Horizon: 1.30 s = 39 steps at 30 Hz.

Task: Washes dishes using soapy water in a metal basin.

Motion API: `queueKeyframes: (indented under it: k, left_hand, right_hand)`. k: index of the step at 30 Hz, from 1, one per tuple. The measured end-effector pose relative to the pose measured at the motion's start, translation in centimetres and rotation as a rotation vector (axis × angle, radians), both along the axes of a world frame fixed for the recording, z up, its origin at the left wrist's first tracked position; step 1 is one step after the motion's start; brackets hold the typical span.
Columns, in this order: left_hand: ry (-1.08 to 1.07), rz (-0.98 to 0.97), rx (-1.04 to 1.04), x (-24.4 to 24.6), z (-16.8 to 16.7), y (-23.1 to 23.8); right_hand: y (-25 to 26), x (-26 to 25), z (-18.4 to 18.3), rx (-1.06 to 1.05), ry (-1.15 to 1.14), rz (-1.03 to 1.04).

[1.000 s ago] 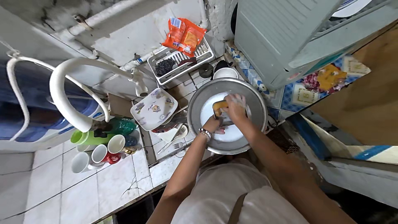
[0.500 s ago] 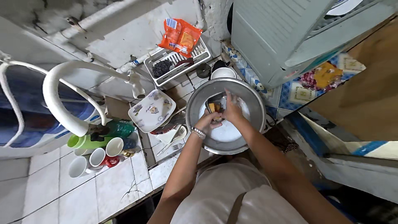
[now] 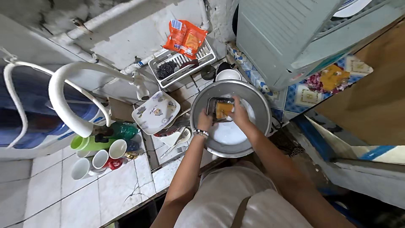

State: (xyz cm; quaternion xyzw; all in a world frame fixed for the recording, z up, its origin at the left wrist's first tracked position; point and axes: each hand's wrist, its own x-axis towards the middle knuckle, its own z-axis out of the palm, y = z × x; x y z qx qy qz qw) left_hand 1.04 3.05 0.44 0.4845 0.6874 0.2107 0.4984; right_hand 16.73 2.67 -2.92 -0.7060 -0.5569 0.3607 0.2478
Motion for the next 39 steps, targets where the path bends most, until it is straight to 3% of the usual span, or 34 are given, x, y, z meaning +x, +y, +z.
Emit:
queueKeyframes:
  k: [3,6,13,16,19,23,28,33,39]
  left_hand:
    - [0.136,-0.051,-0.004,-0.6,-0.4,0.3]
    - [0.117,-0.100,-0.048,-0.6,-0.6,0.0]
    - [-0.123,-0.028,-0.157,0.1,-0.8,-1.2]
    - [-0.347,0.123,-0.196,0.4,0.0,-1.4]
    - [-0.417,0.127,-0.212,0.5,0.8,-1.4]
    - [-0.407,0.037,-0.235,0.6,1.4,-2.0]
    - [-0.387,-0.049,-0.317,1.3,1.2,-3.3]
    - [-0.346,-0.076,-0.316,1.8,1.3,-3.7]
    - [-0.312,-0.017,-0.274,1.2,1.9,-2.0]
  right_hand:
    - [-0.1,0.2,0.6,0.063,-0.048,-0.033]
    - [0.1,0.5,0.9,0.099,-0.077,-0.055]
    - [-0.6,-0.1,2.6,0.096,-0.074,-0.120]
    - [-0.9,-0.4,2.7,0.020,-0.055,-0.042]
    - [-0.6,-0.6,2.7,-0.086,-0.082,-0.028]
    - [0.1,-0.3,2.6,-0.146,-0.132,-0.054]
    - [0.0,-0.4,2.7,-0.009,-0.256,-0.064]
    - [0.0,-0.5,2.0,0.093,-0.369,0.073]
    - [0.1,-0.6,3.0,-0.116,-0.243,0.071]
